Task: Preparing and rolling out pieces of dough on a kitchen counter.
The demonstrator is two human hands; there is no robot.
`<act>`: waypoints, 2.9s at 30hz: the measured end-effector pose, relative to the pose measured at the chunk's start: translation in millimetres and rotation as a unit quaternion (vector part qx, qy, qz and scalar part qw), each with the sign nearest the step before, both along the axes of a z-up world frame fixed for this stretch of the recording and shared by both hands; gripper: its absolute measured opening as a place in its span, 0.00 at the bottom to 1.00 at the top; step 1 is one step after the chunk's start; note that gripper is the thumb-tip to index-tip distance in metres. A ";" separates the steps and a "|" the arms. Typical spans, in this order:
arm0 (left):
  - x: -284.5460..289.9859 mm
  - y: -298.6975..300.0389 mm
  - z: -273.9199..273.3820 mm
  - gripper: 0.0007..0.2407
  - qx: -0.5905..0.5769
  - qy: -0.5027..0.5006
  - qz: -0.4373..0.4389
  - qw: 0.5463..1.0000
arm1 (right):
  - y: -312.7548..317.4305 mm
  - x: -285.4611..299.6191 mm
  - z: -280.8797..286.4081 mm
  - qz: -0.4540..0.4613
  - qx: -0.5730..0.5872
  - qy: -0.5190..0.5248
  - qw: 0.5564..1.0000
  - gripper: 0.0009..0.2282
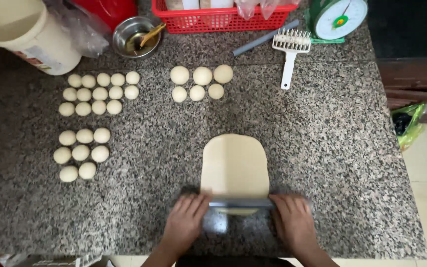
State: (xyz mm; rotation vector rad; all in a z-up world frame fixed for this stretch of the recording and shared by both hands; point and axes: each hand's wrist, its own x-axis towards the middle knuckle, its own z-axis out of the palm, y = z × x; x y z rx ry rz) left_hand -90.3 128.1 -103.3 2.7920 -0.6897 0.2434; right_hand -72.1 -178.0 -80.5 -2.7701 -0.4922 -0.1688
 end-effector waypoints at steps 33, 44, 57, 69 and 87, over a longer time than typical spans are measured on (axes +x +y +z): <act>125.5 7.8 -35.8 0.15 -0.046 -0.002 0.050 0.998 | 13.0 101.2 -42.2 -0.108 -0.020 0.054 0.992 0.15; 102.3 -20.3 17.3 0.27 0.002 0.194 0.190 0.962 | 31.5 85.9 -18.4 -0.133 -0.141 0.079 0.978 0.27; -49.8 0.6 -23.8 0.36 0.157 -0.033 0.054 0.986 | -6.2 -43.5 -9.1 0.035 -0.051 -0.051 0.997 0.24; -47.4 -53.6 16.0 0.32 0.021 0.024 0.137 0.990 | -18.5 90.2 38.9 0.235 -0.080 -0.085 0.965 0.16; 26.3 -222.4 25.2 0.35 -0.052 0.036 0.585 0.809 | 54.3 272.9 31.3 0.624 -0.033 -0.087 0.776 0.14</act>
